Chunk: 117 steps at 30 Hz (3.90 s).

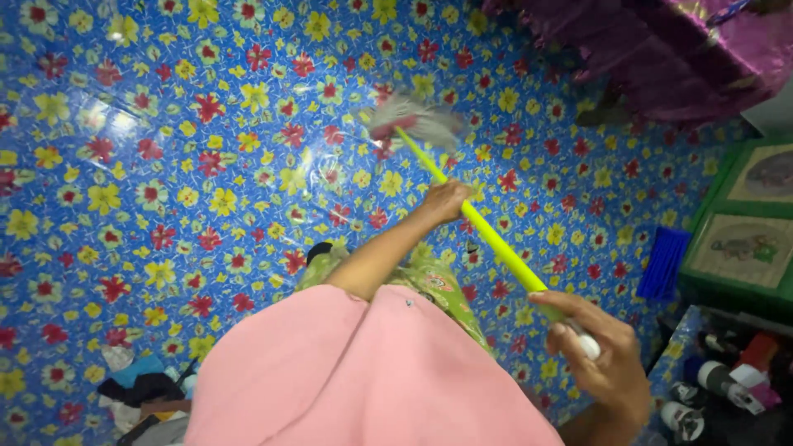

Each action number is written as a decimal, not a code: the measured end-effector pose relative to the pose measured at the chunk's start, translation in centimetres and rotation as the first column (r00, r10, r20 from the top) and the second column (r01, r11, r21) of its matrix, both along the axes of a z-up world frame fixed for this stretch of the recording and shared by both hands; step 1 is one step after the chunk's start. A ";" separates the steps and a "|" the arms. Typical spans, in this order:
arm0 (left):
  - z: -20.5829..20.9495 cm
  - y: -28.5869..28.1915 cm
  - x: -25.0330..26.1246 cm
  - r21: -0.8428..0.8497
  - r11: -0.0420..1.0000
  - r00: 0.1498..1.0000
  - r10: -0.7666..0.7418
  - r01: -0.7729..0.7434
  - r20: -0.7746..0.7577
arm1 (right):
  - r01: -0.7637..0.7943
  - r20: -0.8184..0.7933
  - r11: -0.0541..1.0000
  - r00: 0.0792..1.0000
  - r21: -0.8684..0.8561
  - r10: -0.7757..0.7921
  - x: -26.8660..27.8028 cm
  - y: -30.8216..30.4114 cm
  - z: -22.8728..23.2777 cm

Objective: Mopping the floral-patterned floor of a room.

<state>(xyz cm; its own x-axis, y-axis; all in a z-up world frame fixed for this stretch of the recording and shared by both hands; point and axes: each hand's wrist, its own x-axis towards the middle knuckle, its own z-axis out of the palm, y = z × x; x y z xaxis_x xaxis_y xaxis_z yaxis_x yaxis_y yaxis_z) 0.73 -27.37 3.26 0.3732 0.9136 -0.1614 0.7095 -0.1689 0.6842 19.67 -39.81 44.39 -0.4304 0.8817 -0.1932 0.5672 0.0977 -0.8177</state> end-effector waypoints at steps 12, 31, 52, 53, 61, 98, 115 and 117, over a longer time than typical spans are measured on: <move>-3.0 -25.8 -35.7 -0.364 0.841 0.797 0.121 -0.399 -0.592 | -0.249 -0.461 0.925 0.883 -0.288 0.095 -18.3 -8.9 -15.2; 4.5 -16.5 -2.6 -0.105 0.986 0.990 -0.123 0.129 0.064 | 0.186 0.082 0.980 0.978 0.072 -0.192 -8.8 -17.0 3.3; -5.3 -30.4 -7.1 -0.452 0.891 0.901 -0.152 -0.053 -0.406 | 0.141 -0.306 0.937 0.921 -0.319 -0.243 6.3 -21.3 -6.0; 0.2 -28.8 -1.9 -0.469 0.883 0.936 -0.174 0.011 -0.305 | 0.248 -0.170 0.924 0.937 -0.291 -0.306 8.6 -22.1 -3.3; 2.1 -26.0 22.6 -0.221 0.902 0.928 -0.355 0.371 0.111 | 0.281 0.146 0.960 0.949 0.003 -0.278 14.4 -27.1 2.8; 5.5 -28.9 2.9 -0.211 0.965 0.988 -0.150 0.152 0.027 | -0.066 0.090 0.996 0.993 -0.052 0.071 0.9 -25.7 5.0; -7.3 -40.0 -34.8 -0.122 0.917 0.839 0.286 -0.379 -0.463 | -0.336 -0.553 0.931 0.807 -0.140 0.208 -17.5 -26.5 -13.5; -9.2 -37.6 -30.4 -0.087 0.943 0.911 0.284 -0.322 -0.299 | -0.257 -0.427 0.958 0.886 -0.128 0.180 -14.4 -25.3 -11.2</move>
<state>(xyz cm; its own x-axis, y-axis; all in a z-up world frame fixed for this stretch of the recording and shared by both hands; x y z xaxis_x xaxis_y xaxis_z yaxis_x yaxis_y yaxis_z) -29.68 -64.94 -5.94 0.0041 0.9388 -0.3444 0.8768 0.1622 0.4527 5.25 -65.12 33.19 -0.6823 0.7240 -0.1017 0.1616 0.0136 -0.9868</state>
